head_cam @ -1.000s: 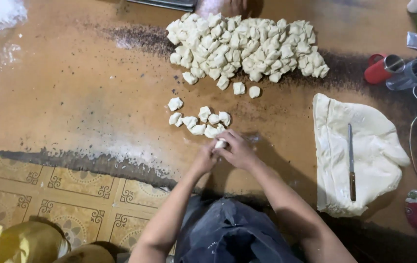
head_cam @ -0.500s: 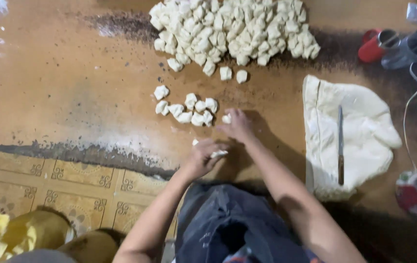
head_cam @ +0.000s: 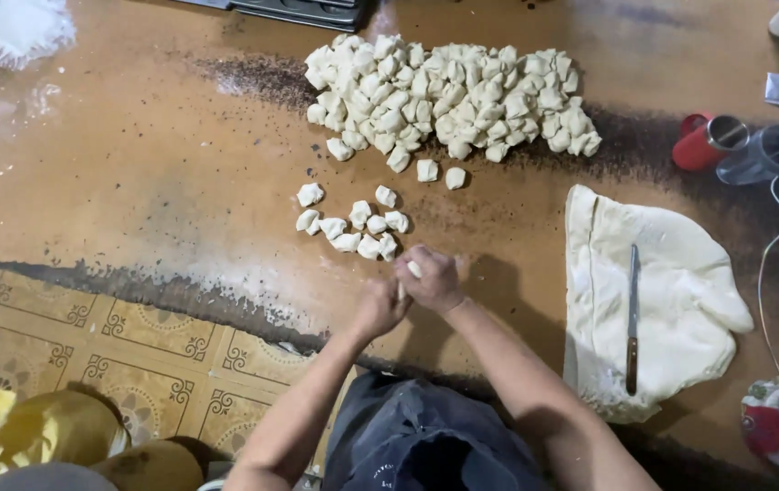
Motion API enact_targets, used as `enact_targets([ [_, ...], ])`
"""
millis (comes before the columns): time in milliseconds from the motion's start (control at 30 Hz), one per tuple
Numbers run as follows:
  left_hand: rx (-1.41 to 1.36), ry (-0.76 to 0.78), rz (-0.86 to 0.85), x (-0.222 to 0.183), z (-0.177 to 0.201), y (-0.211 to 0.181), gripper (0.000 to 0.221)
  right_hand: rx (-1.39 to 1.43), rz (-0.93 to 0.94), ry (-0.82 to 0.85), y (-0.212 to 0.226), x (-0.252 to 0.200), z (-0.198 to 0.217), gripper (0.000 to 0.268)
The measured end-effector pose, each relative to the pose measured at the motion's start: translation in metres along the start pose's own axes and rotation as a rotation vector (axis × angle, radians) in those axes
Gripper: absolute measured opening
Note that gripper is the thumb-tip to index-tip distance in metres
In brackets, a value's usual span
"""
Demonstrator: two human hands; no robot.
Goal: Cutting a large piece of dough into strips with a knife and then portioning those strips into small balls by hand on a floured surface.
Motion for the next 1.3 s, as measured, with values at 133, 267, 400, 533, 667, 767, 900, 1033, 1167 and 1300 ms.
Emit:
enact_targets([
  [133, 0.305, 0.247, -0.240, -0.006, 0.002, -0.029, 0.022, -0.207, -0.297, 0.177, -0.015, 0.004, 0.002, 0.025],
  [267, -0.062, 0.244, 0.079, 0.018, 0.077, -0.023, 0.037, 0.025, -0.437, 0.034, 0.034, 0.047, 0.025, 0.032],
  [400, -0.149, 0.154, -0.040, 0.050, 0.096, -0.024, 0.088, 0.221, -0.256, 0.094, 0.076, 0.081, 0.005, 0.042],
  [533, -0.108, -0.005, -0.229, 0.042, 0.077, -0.013, 0.012, -0.050, -0.057, -0.056, 0.035, 0.056, -0.006, 0.020],
  [667, 0.105, 0.185, -0.527, -0.006, 0.079, -0.088, 0.008, -0.554, -0.198, 0.117, -0.036, 0.028, -0.026, 0.029],
  [767, -0.122, 0.046, -0.576, 0.006, 0.094, -0.112, 0.012, -0.318, -0.500, 0.389, -0.070, 0.031, -0.015, 0.090],
  [900, -0.916, -0.220, 0.061, 0.026, 0.116, 0.000, 0.117, 0.070, -0.153, 0.196, 0.079, 0.073, 0.010, 0.073],
  [1033, -1.080, -0.417, 0.074, 0.031, 0.148, -0.034, 0.080, 0.478, -0.322, 0.187, 0.106, 0.057, -0.037, 0.075],
  [1167, -1.274, -0.653, 0.208, 0.023, 0.136, 0.048, 0.042, 0.434, -0.401, 0.539, 0.145, 0.020, -0.025, 0.066],
  [1300, -1.064, -0.528, 0.204, 0.021, 0.150, -0.047, 0.049, 0.293, -0.098, 0.437, 0.137, 0.054, 0.020, 0.052],
])
Point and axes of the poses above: each hand's wrist, its own x-axis towards the middle knuckle, its own z-axis out of the back of the hand, y = z × x, the point moved 9 cm from there along x, towards the middle knuckle, and after that the axes turned 8 degrees about y, right-handed, at the moved point
